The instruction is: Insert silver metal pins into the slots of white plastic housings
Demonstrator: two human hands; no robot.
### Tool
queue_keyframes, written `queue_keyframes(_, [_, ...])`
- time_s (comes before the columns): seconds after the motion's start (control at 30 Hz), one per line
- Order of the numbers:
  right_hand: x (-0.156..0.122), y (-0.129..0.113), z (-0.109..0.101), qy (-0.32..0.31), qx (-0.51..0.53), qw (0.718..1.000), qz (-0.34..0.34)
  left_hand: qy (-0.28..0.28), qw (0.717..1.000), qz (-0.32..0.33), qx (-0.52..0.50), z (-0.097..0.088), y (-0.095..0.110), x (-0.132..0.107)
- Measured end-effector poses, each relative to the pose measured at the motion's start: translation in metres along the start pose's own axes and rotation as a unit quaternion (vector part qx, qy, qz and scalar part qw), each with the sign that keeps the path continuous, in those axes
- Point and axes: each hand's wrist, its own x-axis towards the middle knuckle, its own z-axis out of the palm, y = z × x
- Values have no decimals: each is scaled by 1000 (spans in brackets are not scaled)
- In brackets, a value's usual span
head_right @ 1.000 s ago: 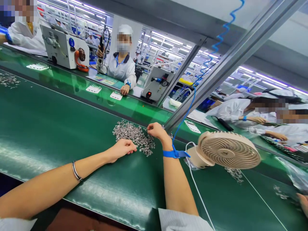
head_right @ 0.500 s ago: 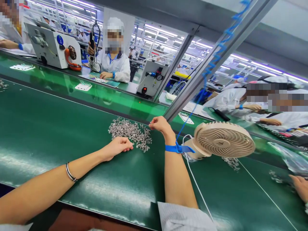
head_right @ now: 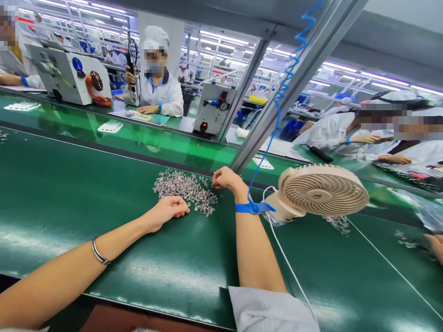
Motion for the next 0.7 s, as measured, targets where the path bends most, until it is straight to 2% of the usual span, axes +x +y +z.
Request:
queue_keyframes(0.1, [-4, 0, -9, 3, 20, 1000, 3, 0, 1000, 0, -3, -1, -1, 1])
queue_keyframes(0.2, [-6, 1, -15, 32, 27, 999, -3, 4, 1000, -4, -3, -1, -1, 2])
queue_keyframes(0.33, [-5, 3, -18, 78, 32, 996, -11, 6, 1000, -9, -2, -2, 0, 2])
queue_keyframes(0.7, [-9, 2, -26, 126, 30, 991, -29, 6, 1000, -9, -3, -1, 1, 1])
